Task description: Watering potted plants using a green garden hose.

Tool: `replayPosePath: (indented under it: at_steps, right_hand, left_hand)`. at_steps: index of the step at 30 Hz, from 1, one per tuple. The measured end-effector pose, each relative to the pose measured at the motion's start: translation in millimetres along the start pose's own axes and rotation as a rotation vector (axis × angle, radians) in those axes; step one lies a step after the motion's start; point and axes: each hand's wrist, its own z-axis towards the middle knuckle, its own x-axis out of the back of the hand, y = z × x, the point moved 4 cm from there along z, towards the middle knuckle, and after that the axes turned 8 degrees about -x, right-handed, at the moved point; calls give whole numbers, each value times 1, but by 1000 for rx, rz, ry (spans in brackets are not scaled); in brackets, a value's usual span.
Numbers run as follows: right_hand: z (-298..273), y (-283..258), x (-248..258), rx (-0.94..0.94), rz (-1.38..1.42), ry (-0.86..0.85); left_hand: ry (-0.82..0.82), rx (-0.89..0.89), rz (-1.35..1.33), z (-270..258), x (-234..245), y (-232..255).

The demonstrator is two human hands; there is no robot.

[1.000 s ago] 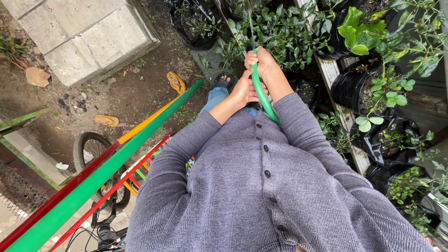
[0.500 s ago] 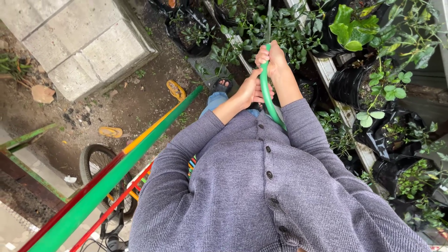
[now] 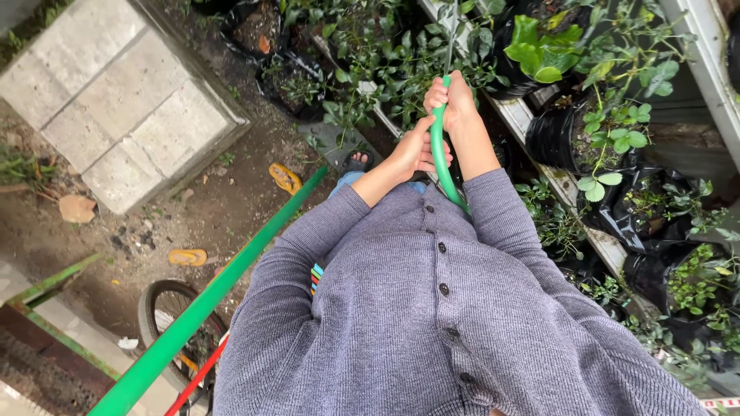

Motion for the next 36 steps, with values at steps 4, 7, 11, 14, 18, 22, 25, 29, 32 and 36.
replayPosePath:
  at_steps: [4,7,11,14,18,22,25,29,32,36]
  right_hand:
    - [0,-9,6,-9,39,-16]
    - [-2,-14,5,10,22,-32]
    - [-5,-16,3,17,15,-36]
    - [1,-17,5,-4,-2,-81]
    - [0,-12,-4,-25,-40,-70]
    - [4,-9,-5,-18,-50,-51]
    - [6,-8,0,-1,-61,-17]
    - [4,-5,0,-18,-85,-58]
    - [-6,-6,-3,-16,-70,-35]
    - [-2,-11,9,-4,-43,-54]
  left_hand:
    - [-11,-1,30,7,-7,2]
    - [-14,6,48,9,-11,4]
    - [-16,-18,92,6,-17,8]
    - [-12,-36,99,5,-17,7]
    - [-3,-64,85,2,-16,8]
    - [5,-83,74,0,-14,6]
    - [16,-86,57,1,-13,2]
    - [32,-75,47,-1,-14,-1]
    - [30,-73,59,0,-17,-3]
    - [19,-69,78,-1,-21,-4]
